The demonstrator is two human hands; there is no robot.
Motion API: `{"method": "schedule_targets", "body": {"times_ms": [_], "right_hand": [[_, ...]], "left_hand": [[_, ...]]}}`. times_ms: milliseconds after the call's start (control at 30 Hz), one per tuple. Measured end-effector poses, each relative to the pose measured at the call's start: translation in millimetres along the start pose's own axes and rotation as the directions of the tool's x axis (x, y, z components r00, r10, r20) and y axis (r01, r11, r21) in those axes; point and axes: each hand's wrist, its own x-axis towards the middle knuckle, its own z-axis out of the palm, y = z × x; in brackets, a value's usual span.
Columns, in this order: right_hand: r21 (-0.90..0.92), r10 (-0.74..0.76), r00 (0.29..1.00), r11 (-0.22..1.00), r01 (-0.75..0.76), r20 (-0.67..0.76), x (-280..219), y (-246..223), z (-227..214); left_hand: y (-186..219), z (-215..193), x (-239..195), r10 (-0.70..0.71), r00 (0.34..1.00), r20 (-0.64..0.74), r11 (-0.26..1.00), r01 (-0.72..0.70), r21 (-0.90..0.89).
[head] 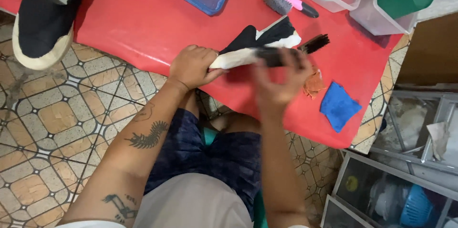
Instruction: The person cleans a black and white slip-on shoe using a brush and a cloth. They scrub the white sole and black upper with the brush, then wipe the shoe with a cloth. The person repeats the scrubbing and wiping process on different parts of the shoe.
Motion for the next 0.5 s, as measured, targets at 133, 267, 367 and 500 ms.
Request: {"method": "schedule_targets", "body": {"times_ms": [133, 267, 367, 500], "right_hand": [[0.49, 0.407, 0.909, 0.777, -0.395, 0.086, -6.2, 37.9, -33.8], [0.742, 0.847, 0.414, 0.036, -0.67, 0.333, -32.2, 82.2, -42.7], [0.687, 0.834, 0.2, -0.26, -0.679, 0.514, -52.3, 101.6, -48.7], [0.634, 0.854, 0.127, -0.266, -0.726, 0.505, -66.8, 121.8, -65.8]], "left_hand": [[1.2, 0.1, 0.3, 0.0, 1.0, -0.002, 0.999, 0.0, -0.046], [2.4, -0.7, 0.9, -0.033, 0.999, 0.016, 0.999, 0.033, -0.008], [7.9, -10.0, 6.0, -0.056, 0.996, 0.064, 0.998, 0.058, -0.026], [18.1, -23.6, 18.4, -0.121, 0.975, 0.185, 0.991, 0.129, -0.032]]}}
